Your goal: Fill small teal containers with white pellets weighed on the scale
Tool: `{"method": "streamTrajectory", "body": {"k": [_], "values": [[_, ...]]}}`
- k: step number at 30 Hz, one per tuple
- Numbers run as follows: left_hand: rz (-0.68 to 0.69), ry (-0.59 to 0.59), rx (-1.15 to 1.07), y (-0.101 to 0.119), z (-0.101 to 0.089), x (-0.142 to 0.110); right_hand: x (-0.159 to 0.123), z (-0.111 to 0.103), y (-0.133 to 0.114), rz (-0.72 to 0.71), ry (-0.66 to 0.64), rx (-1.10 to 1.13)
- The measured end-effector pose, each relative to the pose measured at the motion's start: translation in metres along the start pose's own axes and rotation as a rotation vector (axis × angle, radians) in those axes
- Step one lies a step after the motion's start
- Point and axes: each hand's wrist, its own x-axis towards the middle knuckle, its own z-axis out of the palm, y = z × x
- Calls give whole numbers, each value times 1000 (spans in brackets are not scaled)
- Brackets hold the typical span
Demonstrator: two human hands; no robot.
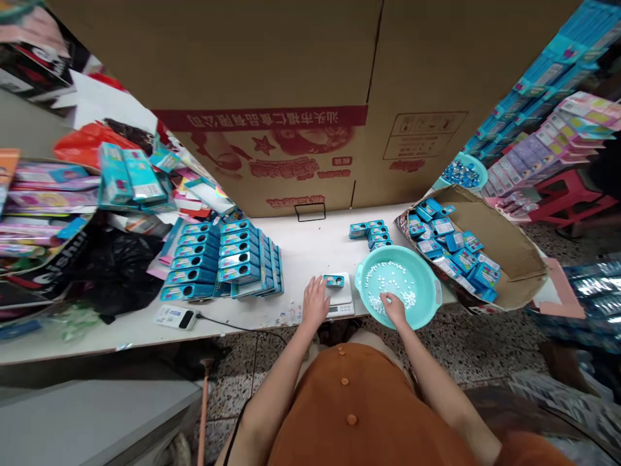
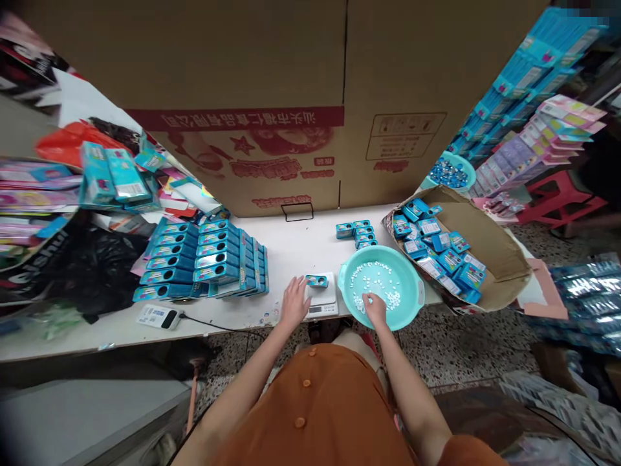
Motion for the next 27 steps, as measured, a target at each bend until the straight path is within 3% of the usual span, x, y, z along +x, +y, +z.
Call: {"method": "streamTrajectory", "body": {"k": [3, 7, 10, 13, 17, 21, 27], "values": [[64, -96, 105, 12, 8, 30, -7, -1, 6, -49, -16, 41], [71, -186, 178, 18, 14, 47, -9, -8, 13, -107, 3, 91], [66, -197, 202, 21, 9, 44, -5, -13, 14, -122, 1, 125], [62, -181, 171, 23, -5, 26, 4, -17, 11, -177, -24, 143], [-6, 8, -7, 19, -42, -22, 15, -17, 0, -245, -68, 169], [-32, 180, -76, 0, -100, -68, 14, -13, -11, -202, -70, 211], [22, 309, 106, -47, -186, -90, -10, 9, -29, -221, -91, 241]]}}
